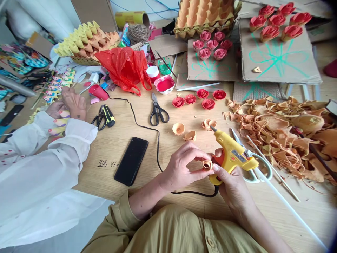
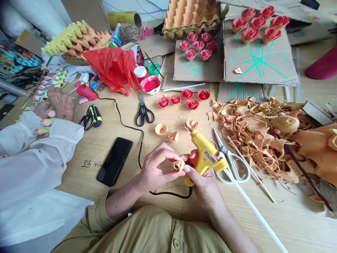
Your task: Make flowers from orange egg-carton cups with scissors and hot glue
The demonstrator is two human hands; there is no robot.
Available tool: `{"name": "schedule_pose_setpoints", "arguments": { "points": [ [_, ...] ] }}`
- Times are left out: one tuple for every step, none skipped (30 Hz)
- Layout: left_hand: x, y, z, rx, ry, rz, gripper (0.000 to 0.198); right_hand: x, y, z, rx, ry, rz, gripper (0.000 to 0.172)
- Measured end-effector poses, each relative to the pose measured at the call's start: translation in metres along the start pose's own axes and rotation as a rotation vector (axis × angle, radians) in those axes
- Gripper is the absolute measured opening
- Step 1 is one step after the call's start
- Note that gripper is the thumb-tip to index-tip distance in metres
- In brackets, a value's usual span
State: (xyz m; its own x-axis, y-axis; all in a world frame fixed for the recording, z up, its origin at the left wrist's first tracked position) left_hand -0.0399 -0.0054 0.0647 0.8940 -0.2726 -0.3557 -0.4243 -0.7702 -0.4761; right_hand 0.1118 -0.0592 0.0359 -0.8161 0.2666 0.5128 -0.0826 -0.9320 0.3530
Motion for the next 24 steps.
{"name": "schedule_pose_setpoints", "arguments": {
  "points": [
    [0.0000,-0.0002,0.0000,-0.005,-0.003,0.002,0.022,0.0001,-0.0001,-0.0001,0.002,-0.002,0.002,0.041],
    [0.0001,-0.0002,0.0002,-0.006,-0.005,0.003,0.022,0.0004,-0.0001,-0.0001,0.004,-0.006,0.003,0.042],
    [0.0004,-0.0001,0.0006,-0.002,-0.006,0.003,0.021,0.0008,-0.0002,0.0000,0.006,-0.010,0.005,0.043],
    [0.0008,0.0001,0.0011,0.004,-0.007,0.007,0.021,0.0013,-0.0002,0.0001,0.007,-0.014,0.007,0.044],
    [0.0014,0.0004,0.0017,0.009,-0.009,0.010,0.020,0.0019,-0.0002,0.0002,0.011,-0.014,0.010,0.046],
    [0.0020,0.0008,0.0022,0.014,-0.012,0.012,0.019,0.0025,-0.0003,0.0002,0.015,-0.011,0.016,0.046],
    [0.0026,0.0012,0.0026,0.016,-0.015,0.013,0.018,0.0030,-0.0005,0.0000,0.022,-0.003,0.025,0.045],
    [0.0032,0.0015,0.0028,0.016,-0.018,0.013,0.018,0.0033,-0.0008,-0.0003,0.031,0.007,0.034,0.044],
    [0.0037,0.0018,0.0028,0.012,-0.019,0.014,0.017,0.0033,-0.0011,-0.0009,0.039,0.017,0.042,0.044],
    [0.0041,0.0020,0.0026,0.005,-0.019,0.016,0.017,0.0031,-0.0015,-0.0015,0.047,0.025,0.047,0.043],
    [0.0045,0.0022,0.0021,-0.002,-0.019,0.019,0.017,0.0025,-0.0019,-0.0020,0.052,0.027,0.049,0.042],
    [0.0047,0.0022,0.0015,-0.010,-0.020,0.023,0.016,0.0017,-0.0023,-0.0026,0.053,0.026,0.047,0.041],
    [0.0048,0.0023,0.0009,-0.018,-0.023,0.027,0.016,0.0007,-0.0025,-0.0030,0.053,0.021,0.044,0.039],
    [0.0049,0.0023,0.0002,-0.023,-0.026,0.029,0.016,-0.0003,-0.0026,-0.0034,0.052,0.016,0.042,0.038],
    [0.0049,0.0023,-0.0004,-0.026,-0.028,0.030,0.015,-0.0014,-0.0026,-0.0037,0.055,0.012,0.042,0.036],
    [0.0049,0.0024,-0.0007,-0.026,-0.030,0.033,0.015,-0.0023,-0.0024,-0.0040,0.058,0.008,0.044,0.035],
    [0.0049,0.0026,-0.0008,-0.023,-0.032,0.033,0.014,-0.0029,-0.0021,-0.0042,0.062,0.004,0.048,0.035],
    [0.0049,0.0029,-0.0007,-0.019,-0.032,0.032,0.014,-0.0033,-0.0018,-0.0044,0.065,0.000,0.052,0.035],
    [0.0049,0.0032,-0.0004,-0.015,-0.032,0.032,0.014,-0.0035,-0.0015,-0.0045,0.068,-0.005,0.053,0.035],
    [0.0049,0.0034,0.0000,-0.013,-0.032,0.031,0.014,-0.0034,-0.0011,-0.0045,0.070,-0.008,0.053,0.036],
    [0.0049,0.0036,0.0003,-0.014,-0.033,0.030,0.014,-0.0032,-0.0008,-0.0045,0.070,-0.009,0.050,0.037],
    [0.0049,0.0037,0.0006,-0.017,-0.032,0.030,0.014,-0.0030,-0.0006,-0.0046,0.072,-0.007,0.045,0.037],
    [0.0050,0.0037,0.0007,-0.022,-0.032,0.030,0.014,-0.0029,-0.0004,-0.0047,0.073,-0.002,0.037,0.037],
    [0.0052,0.0035,0.0006,-0.025,-0.031,0.029,0.014,-0.0029,-0.0002,-0.0048,0.073,0.005,0.027,0.038]
  ]
}}
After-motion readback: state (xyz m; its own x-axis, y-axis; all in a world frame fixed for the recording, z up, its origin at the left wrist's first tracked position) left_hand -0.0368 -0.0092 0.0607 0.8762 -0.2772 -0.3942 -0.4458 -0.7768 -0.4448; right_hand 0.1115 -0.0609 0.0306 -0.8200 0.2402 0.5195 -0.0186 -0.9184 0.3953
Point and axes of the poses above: each hand's wrist, its own y-axis away from the middle knuckle, its own x-axis out of the palm, z = x × y, the point moved 1 cm from there along -y, towards the middle knuckle, and after that the axes turned 4 degrees about y, right-handed, at the moved point
